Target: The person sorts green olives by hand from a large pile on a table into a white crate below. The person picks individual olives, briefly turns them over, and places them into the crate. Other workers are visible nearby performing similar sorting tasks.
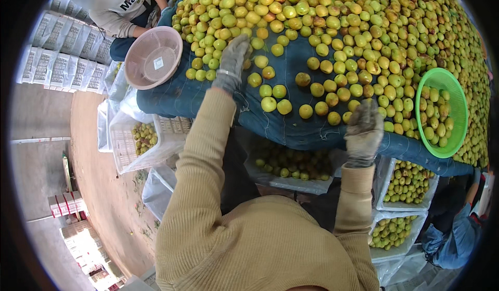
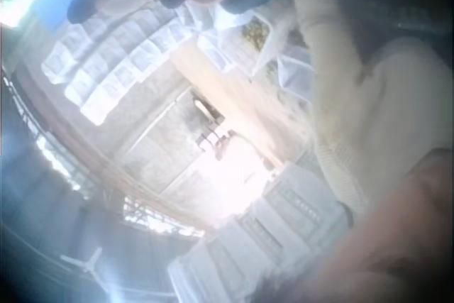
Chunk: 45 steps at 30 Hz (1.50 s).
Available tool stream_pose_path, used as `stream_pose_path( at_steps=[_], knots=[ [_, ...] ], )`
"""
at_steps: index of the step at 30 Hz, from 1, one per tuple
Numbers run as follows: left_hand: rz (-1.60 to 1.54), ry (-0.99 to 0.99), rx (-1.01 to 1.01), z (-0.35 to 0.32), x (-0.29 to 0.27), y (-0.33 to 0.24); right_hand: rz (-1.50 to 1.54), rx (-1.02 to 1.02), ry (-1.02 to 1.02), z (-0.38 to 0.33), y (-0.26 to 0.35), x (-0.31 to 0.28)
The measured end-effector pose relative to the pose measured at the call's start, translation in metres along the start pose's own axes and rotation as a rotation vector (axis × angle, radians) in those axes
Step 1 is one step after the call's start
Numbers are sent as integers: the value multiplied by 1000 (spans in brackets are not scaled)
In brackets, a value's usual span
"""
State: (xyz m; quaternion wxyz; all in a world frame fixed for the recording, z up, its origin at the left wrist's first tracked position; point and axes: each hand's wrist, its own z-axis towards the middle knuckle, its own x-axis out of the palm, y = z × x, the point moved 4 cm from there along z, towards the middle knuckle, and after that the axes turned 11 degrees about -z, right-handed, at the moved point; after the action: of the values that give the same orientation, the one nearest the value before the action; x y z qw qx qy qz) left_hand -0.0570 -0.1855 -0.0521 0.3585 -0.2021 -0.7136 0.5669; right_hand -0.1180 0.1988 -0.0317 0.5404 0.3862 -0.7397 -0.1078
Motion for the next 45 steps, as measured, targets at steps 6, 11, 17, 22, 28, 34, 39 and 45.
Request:
stream_pose_path(
  at_steps=[6,11,17,22,28,34,39,45],
  knots=[
    [947,186,98,44,41,4,-258,-13,-103,1,-35,-6],
    [257,366,-345,-1,56,4,-201,-78,-89,2,-21,-8],
    [253,76,76,-54,-9,-10,-174,-92,-151,-7,-15,-11],
    [177,82,-78,-81,-6,24,-186,-87,-95,-15,-22,-15],
    [560,52,188,-89,13,15,-387,-271,-142,-17,-12,-23],
    [895,291,386,-93,45,45,-474,-372,-111,-15,-21,-23],
    [905,553,289,-131,83,41,-1864,-710,156,-13,-47,1],
    [833,585,263,-174,80,44,-2253,-423,426,-18,-67,24]
  ],
)
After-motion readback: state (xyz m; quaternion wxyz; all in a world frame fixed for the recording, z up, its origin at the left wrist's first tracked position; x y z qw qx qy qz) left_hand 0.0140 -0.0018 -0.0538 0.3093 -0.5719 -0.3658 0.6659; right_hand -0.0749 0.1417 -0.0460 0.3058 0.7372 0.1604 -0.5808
